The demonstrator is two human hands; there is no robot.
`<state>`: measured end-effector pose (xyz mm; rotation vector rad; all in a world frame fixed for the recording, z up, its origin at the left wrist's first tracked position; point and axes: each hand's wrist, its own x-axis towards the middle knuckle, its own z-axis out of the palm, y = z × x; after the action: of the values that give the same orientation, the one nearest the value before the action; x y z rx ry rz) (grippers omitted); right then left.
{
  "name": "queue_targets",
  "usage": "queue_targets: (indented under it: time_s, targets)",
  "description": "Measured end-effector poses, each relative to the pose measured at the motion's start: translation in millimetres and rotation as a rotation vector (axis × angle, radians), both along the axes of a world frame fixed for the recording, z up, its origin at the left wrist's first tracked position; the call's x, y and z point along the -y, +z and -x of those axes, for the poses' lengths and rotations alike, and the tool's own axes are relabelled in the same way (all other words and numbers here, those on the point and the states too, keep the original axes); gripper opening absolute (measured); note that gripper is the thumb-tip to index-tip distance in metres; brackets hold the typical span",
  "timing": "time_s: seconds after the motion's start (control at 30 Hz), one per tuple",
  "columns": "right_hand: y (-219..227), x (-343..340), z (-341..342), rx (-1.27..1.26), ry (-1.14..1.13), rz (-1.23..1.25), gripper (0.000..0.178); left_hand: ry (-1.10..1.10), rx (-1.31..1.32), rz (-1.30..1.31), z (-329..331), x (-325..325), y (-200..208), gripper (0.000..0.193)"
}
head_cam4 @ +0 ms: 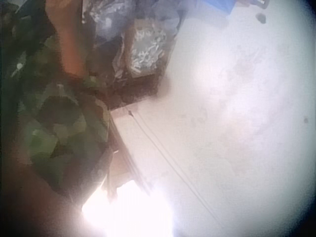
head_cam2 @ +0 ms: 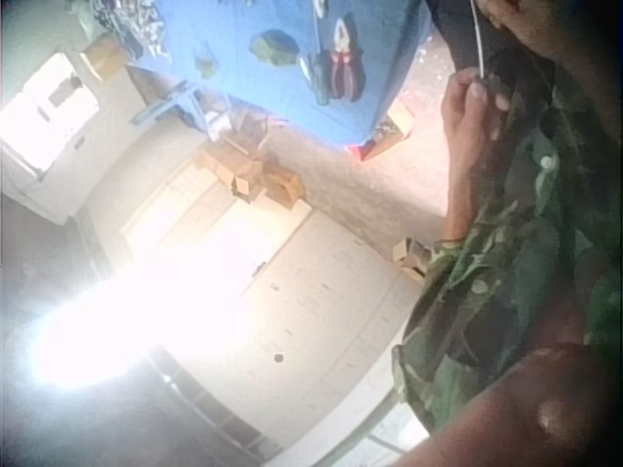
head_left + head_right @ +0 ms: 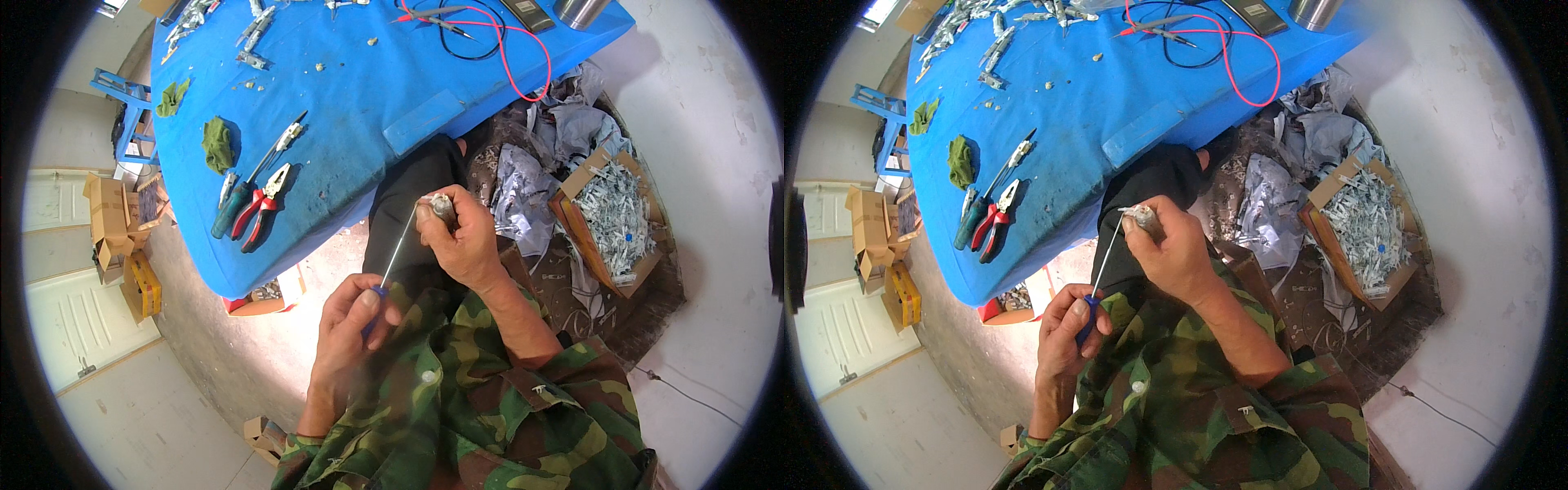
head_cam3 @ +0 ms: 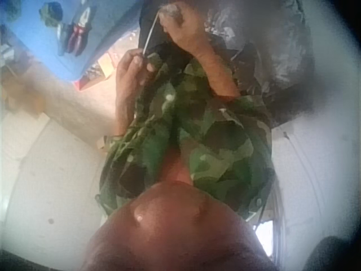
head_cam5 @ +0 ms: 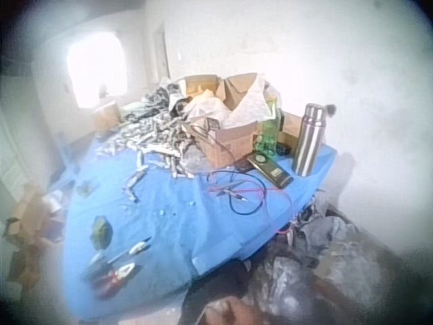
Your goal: The person uses a screwdriver to pry open a metal electronic component and then uses pliers to manipulate the internal wires and connectors.
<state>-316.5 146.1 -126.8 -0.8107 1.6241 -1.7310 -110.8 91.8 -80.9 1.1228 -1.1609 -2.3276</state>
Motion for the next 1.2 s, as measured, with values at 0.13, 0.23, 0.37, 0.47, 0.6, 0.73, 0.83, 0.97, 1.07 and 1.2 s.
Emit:
queue_targets:
  time_s: [0.13, 0.23, 0.37, 0.47, 0.6, 0.73, 0.83, 0.97, 1.07, 1.2]
  targets:
    - [-8.5, 1.0, 1.8, -0.347, -0.090, 0.036, 0.012, -0.001, -0.031, -0.101, -2.0, 1.0, 1.4, 0.027]
    - [-9.4, 0.6, 5.5, -0.476, -0.113, 0.081, 0.011, -0.014, 0.037, -0.044, 1.8, -0.8, 6.4, 0.025]
    - [-11.5, -1.8, 8.8, -0.524, -0.157, 0.100, 0.010, -0.146, 0.294, 0.725, 2.2, -6.3, 1.9, 0.022]
    - [-6.9, -6.7, 11.2, -0.484, -0.144, 0.036, 0.014, -0.284, 0.476, 1.210, 5.8, -9.4, 13.3, 0.028]
    - [-0.8, -6.7, 10.7, -0.389, -0.134, 0.024, 0.013, -0.232, 0.425, 1.332, 6.3, -8.9, 8.7, 0.027]
    - [6.8, -10.2, 14.4, -0.375, -0.073, 0.005, 0.012, -0.101, 0.220, 0.232, -1.4, 0.9, 19.5, 0.023]
    - [13.7, -13.3, 15.6, -0.354, -0.013, 0.007, 0.011, -0.124, 0.066, -0.023, -5.7, 9.6, 18.0, 0.027]
    - [6.9, -20.5, 20.7, -0.474, -0.029, 0.062, 0.010, -0.253, 0.220, 0.681, -6.0, 9.7, 6.8, 0.024]
    - [4.0, -31.0, 22.3, -0.389, -0.038, -0.005, 0.010, -0.400, 0.475, 1.369, 3.2, -2.2, 18.8, 0.030]
    - [11.0, -34.7, 25.8, -0.429, -0.048, -0.009, 0.009, -0.433, 0.512, 1.518, 8.4, -5.5, 16.4, 0.031]
